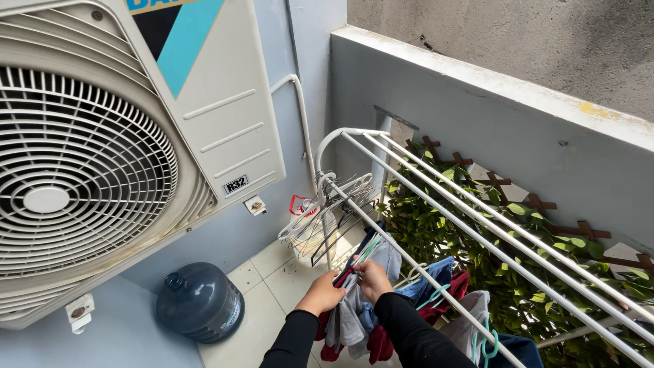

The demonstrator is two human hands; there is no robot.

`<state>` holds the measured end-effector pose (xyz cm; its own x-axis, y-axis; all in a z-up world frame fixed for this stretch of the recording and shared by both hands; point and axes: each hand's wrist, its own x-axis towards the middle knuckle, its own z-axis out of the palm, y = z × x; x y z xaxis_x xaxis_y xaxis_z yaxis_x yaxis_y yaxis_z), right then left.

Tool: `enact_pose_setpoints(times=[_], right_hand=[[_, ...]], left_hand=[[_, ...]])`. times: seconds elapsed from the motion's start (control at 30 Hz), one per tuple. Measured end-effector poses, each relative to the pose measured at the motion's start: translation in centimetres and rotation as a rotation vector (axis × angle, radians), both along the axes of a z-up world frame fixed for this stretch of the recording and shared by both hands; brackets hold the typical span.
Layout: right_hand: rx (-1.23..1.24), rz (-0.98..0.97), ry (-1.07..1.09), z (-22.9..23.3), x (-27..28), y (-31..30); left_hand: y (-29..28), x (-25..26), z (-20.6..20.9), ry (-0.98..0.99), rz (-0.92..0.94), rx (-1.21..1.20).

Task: The person takes wet clothes from a laundry basket, places them on hangers, and hangs them on a clothes rack and drying stand on a balcony. The person handles shirts, pants, and shorts one at a time, arranging them to dry.

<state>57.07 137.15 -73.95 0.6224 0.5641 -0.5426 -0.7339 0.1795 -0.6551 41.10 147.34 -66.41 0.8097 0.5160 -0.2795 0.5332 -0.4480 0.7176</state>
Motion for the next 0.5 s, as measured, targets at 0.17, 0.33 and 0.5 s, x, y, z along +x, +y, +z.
enact_pose_setpoints(times=[0.17,0.33,0.5], right_hand=[[-0.010,-0.004,-0.106,-1.7,2.9,0.3],[0.020,-0.112,-0.097,-3.9,4.9,-0.2],[0.051,-0.041,-0.096,-5.7,5.1,-1.5]], left_hand=[[2.0,4.7,-3.4,-0.176,0.074,-0.024],[2.5,10.2,-7.0,-0.338,0.011,-0.073],[2.6,13.6,-10.9,-0.190,-0.108,-0.119]])
